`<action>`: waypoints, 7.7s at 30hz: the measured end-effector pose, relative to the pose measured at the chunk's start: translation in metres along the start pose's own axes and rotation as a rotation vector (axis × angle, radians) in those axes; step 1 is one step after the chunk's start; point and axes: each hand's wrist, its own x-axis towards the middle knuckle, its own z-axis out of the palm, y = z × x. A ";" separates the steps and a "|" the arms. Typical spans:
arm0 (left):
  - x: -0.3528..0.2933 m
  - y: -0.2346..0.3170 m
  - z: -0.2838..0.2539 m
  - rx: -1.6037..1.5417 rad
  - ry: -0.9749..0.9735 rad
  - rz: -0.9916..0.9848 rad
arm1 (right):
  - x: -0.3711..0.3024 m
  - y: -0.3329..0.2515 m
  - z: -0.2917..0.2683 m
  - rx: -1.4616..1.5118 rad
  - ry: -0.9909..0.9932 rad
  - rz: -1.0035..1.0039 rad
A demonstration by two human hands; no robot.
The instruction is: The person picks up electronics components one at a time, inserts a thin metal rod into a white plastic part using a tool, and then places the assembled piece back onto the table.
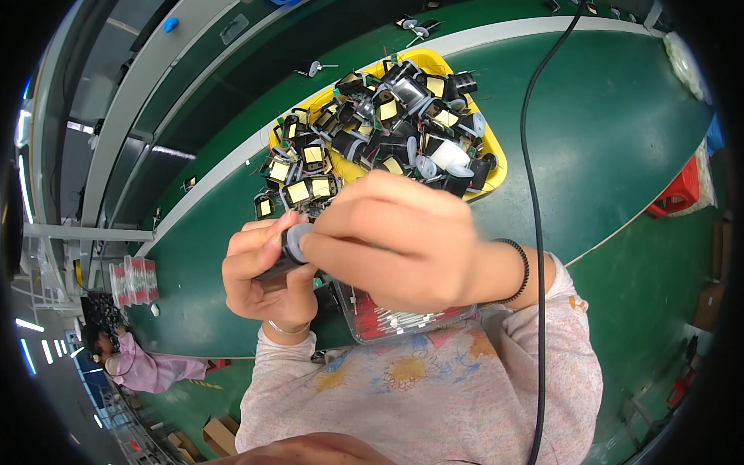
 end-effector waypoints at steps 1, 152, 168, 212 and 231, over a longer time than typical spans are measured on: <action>-0.001 -0.001 0.001 0.028 -0.004 0.005 | 0.000 0.003 0.000 0.037 -0.005 0.023; 0.003 -0.022 -0.002 -0.149 -0.043 -0.103 | 0.009 -0.004 -0.023 0.205 -0.124 0.134; 0.007 -0.016 -0.004 -0.089 -0.020 -0.098 | 0.001 0.007 -0.013 0.237 0.027 0.030; 0.007 -0.013 -0.004 0.037 -0.036 -0.050 | 0.004 0.005 -0.020 0.339 -0.029 0.133; 0.008 -0.012 -0.004 0.062 -0.024 -0.036 | 0.002 0.002 -0.014 0.238 0.050 0.098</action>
